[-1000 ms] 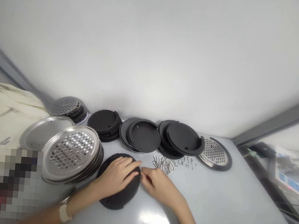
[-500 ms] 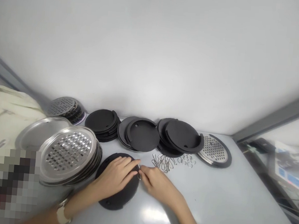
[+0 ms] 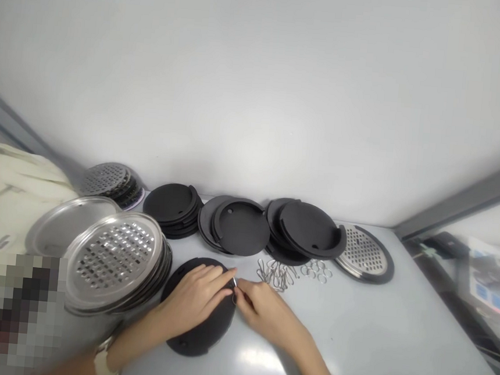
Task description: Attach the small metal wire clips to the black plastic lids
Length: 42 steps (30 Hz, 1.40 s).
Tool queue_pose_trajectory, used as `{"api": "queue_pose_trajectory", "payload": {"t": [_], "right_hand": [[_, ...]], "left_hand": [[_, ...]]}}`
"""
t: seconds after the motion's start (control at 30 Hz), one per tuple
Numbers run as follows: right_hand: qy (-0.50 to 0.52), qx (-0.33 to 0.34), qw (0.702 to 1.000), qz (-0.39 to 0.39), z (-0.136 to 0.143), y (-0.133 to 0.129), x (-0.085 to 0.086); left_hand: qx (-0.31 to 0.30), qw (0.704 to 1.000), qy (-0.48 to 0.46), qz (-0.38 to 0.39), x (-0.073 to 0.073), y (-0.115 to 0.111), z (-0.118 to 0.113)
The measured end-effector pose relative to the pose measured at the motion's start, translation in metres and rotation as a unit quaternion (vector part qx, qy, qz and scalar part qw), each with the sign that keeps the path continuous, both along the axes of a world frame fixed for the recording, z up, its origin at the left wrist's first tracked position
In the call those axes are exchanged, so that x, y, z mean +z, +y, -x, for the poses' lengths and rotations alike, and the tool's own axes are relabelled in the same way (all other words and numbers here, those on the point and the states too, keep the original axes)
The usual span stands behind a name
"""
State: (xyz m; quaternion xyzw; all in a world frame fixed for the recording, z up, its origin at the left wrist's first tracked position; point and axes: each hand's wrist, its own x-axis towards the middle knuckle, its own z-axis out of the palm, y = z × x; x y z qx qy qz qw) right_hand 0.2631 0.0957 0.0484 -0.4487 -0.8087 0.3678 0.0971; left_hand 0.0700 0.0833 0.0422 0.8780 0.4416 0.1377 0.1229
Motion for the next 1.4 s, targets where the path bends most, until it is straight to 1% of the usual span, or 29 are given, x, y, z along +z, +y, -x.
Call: {"api": "queue_pose_trajectory", "payload": {"t": [0.23,0.43,0.63,0.8,1.1,1.4], "right_hand": [[0.007,-0.006,1.000,0.002,-0.0003,0.0006,-0.0018],[0.002,-0.005,1.000,0.005,-0.0010,0.0006,-0.0005],[-0.004,-0.002,1.000,0.002,-0.0002,0.0003,-0.0037],[0.000,0.001,1.000,0.005,-0.0003,0.0007,-0.0031],[-0.011,-0.002,1.000,0.006,-0.0015,0.0008,-0.0050],[-0.008,0.009,1.000,0.014,-0.0039,0.0022,-0.0027]], "left_hand": [[0.005,1.000,-0.008,-0.006,0.0020,0.0005,-0.0003],[0.009,1.000,0.004,-0.003,0.0015,-0.0004,-0.0005],[0.003,1.000,0.001,0.006,0.0030,0.0005,0.0000],[-0.001,1.000,-0.004,0.006,0.0015,0.0005,0.0004],[-0.002,1.000,0.006,-0.006,0.0007,0.0002,-0.0001],[-0.005,1.000,0.011,-0.023,0.0004,0.0006,-0.0009]]}}
